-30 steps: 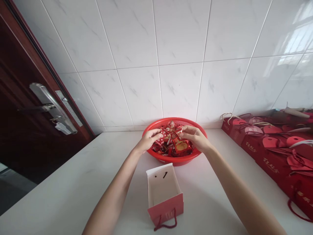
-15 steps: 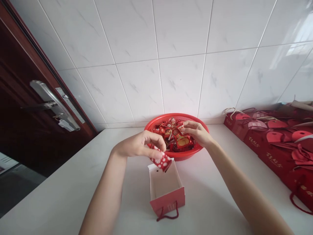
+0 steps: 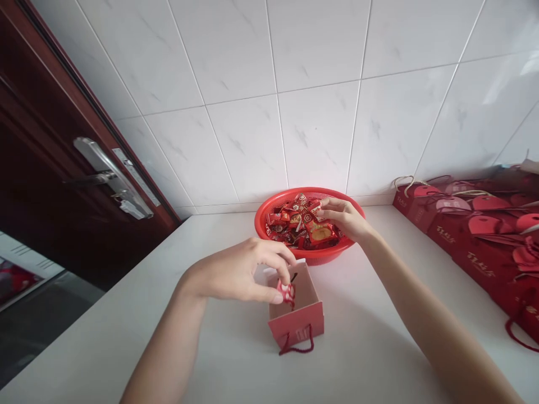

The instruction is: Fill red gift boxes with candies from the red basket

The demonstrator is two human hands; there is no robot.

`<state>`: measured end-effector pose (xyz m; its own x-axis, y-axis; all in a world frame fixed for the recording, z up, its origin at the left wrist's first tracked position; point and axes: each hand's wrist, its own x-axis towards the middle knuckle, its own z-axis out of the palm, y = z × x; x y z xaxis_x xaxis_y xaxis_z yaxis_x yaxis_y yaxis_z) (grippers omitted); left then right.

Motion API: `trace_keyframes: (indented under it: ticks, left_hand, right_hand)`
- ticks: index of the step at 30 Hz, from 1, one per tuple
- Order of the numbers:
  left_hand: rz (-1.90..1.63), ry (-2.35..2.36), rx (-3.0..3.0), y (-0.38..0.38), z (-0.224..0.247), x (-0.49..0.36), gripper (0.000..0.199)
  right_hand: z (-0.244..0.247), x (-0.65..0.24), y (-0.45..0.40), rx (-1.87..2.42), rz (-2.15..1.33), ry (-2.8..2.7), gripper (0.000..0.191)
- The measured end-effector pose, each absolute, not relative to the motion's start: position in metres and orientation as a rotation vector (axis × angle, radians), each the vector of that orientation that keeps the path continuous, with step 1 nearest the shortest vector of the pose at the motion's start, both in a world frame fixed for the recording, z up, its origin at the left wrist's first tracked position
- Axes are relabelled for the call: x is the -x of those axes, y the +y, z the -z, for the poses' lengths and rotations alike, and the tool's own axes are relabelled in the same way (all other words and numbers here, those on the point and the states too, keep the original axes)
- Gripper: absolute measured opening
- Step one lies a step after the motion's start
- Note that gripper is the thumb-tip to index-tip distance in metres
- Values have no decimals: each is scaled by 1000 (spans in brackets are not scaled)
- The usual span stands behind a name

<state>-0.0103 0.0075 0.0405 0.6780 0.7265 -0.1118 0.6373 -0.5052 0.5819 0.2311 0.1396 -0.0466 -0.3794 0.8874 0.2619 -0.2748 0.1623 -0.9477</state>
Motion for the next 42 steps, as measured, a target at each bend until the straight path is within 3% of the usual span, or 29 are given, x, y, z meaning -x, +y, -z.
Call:
trace_keyframes:
  ticks: [7, 13, 16, 24, 29, 37, 42]
  left_hand:
    - [-160, 1411, -2307, -14, -31, 28, 31]
    - [-49, 1390, -2174, -11, -28, 25, 30]
    - [-72, 1298, -2171, -8, -28, 26, 31]
    - [35, 1276, -2285, -2, -25, 31, 64]
    - [40, 1349, -2316, -5, -24, 28, 59]
    - [-39, 1233, -2305, -12, -28, 23, 43]
    - [-59, 1252, -2304, -20, -28, 20, 38]
  right_hand:
    - [13, -235, 109, 436, -1550, -1678, 21]
    - [-15, -227, 64, 119, -1536, -2161, 16]
    - [-17, -221, 54, 145, -1404, -2444, 19]
    - [-13, -221, 56, 540, -1111, -2832, 14]
    - [-14, -219, 48, 633, -1003, -2860, 33]
    - [-15, -208, 33, 480, -908, -2799, 24]
    - [-14, -203, 26, 519, -872, -2892, 31]
